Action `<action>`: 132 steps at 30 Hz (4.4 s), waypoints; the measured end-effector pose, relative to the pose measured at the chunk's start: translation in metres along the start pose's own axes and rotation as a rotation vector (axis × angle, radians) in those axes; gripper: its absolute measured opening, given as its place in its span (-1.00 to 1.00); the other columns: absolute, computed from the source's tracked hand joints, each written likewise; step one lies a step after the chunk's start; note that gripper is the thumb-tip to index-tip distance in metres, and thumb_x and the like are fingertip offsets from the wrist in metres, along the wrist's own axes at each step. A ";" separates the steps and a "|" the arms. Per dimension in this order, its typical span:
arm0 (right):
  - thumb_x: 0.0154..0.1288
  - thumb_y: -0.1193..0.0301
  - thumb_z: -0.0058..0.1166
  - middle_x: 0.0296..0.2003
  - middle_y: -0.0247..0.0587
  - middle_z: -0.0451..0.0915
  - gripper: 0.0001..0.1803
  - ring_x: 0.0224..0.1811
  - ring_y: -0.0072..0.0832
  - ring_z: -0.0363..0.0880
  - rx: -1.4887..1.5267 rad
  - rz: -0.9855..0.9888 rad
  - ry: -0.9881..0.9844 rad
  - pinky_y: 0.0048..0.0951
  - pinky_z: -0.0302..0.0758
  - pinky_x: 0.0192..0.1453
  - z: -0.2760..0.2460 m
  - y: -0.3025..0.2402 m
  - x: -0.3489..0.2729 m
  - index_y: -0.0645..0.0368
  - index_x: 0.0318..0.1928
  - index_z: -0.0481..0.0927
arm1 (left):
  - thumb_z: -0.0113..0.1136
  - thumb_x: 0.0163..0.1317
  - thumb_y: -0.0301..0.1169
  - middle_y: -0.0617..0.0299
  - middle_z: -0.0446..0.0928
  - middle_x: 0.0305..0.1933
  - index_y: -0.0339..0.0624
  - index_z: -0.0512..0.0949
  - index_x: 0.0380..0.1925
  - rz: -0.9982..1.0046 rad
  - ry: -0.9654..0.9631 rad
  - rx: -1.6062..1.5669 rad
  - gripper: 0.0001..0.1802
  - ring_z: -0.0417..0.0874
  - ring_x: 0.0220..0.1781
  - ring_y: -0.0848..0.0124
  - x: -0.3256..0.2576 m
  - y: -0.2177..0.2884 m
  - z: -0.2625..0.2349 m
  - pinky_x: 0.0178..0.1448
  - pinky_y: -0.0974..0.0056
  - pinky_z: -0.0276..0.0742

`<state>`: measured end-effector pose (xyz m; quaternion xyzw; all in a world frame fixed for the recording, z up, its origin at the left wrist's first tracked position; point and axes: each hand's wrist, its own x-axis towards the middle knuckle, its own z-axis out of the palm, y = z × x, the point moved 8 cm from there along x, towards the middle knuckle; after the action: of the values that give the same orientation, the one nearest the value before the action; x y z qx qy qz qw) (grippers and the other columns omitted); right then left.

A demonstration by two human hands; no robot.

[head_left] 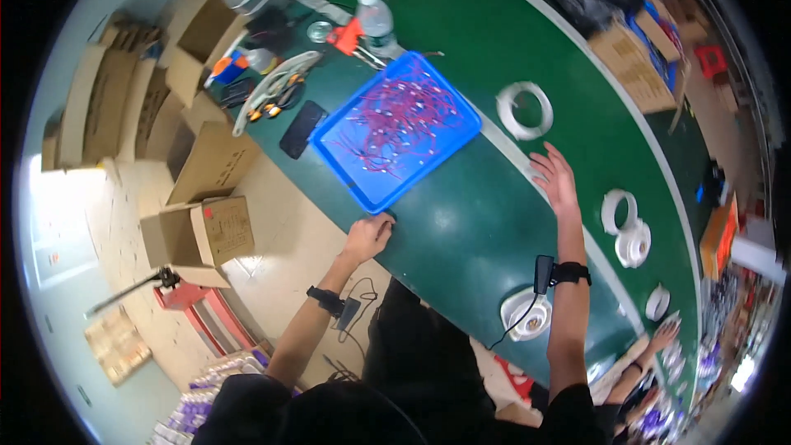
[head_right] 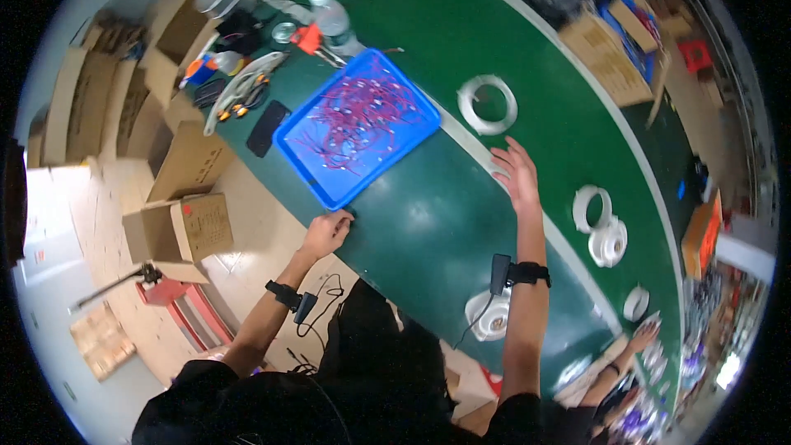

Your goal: Assembling and stacking plastic ventilation fan housings on an assembly line.

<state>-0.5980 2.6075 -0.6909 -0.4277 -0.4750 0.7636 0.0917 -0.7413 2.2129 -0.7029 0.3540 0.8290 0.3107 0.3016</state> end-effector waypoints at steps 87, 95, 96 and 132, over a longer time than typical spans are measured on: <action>-0.01 0.36 -0.02 -0.44 0.01 0.64 -0.76 -0.43 -0.27 0.67 1.363 0.485 1.997 -0.19 0.61 -0.36 0.598 0.645 -0.559 0.21 -0.33 0.59 | -0.09 0.26 -0.45 0.01 0.58 -0.50 -0.33 0.49 -0.21 1.199 -1.967 0.803 -0.78 0.62 -0.59 0.29 -0.371 0.136 0.456 -0.58 0.21 0.56; 0.24 0.23 -0.02 -0.44 -0.17 0.66 -0.67 -0.61 -0.44 0.54 2.186 0.029 1.539 -0.37 0.48 -0.54 0.712 0.561 -0.373 0.11 -0.07 0.57 | -0.04 0.26 -0.40 0.02 0.60 -0.43 -0.26 0.50 -0.31 0.790 -2.201 1.042 -0.82 0.64 -0.52 0.24 -0.406 -0.007 0.379 -0.47 0.15 0.57; 0.29 0.21 -0.05 -0.36 -0.17 0.67 -0.64 -0.50 -0.44 0.61 2.096 0.097 1.548 -0.37 0.55 -0.45 0.714 0.562 -0.384 0.13 -0.01 0.55 | -0.04 0.26 -0.39 0.03 0.60 -0.44 -0.25 0.50 -0.32 0.860 -2.241 1.044 -0.82 0.64 -0.51 0.24 -0.415 -0.011 0.372 -0.46 0.15 0.56; 0.26 0.57 0.03 0.16 -0.02 0.37 -0.35 0.27 -0.29 0.35 -0.214 0.285 3.284 -0.24 0.27 0.37 1.099 0.493 -1.291 0.25 0.34 0.14 | 0.37 0.08 -0.37 -0.06 0.42 0.21 -0.21 0.05 0.37 1.654 -2.797 -0.982 -0.09 0.47 0.22 0.20 -1.314 0.020 -0.339 0.26 0.14 0.39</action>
<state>-0.4831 0.9285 -0.1553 0.7690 -0.1166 0.5082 -0.3699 -0.2315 1.1043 -0.1085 -0.5235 0.6112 -0.0551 -0.5910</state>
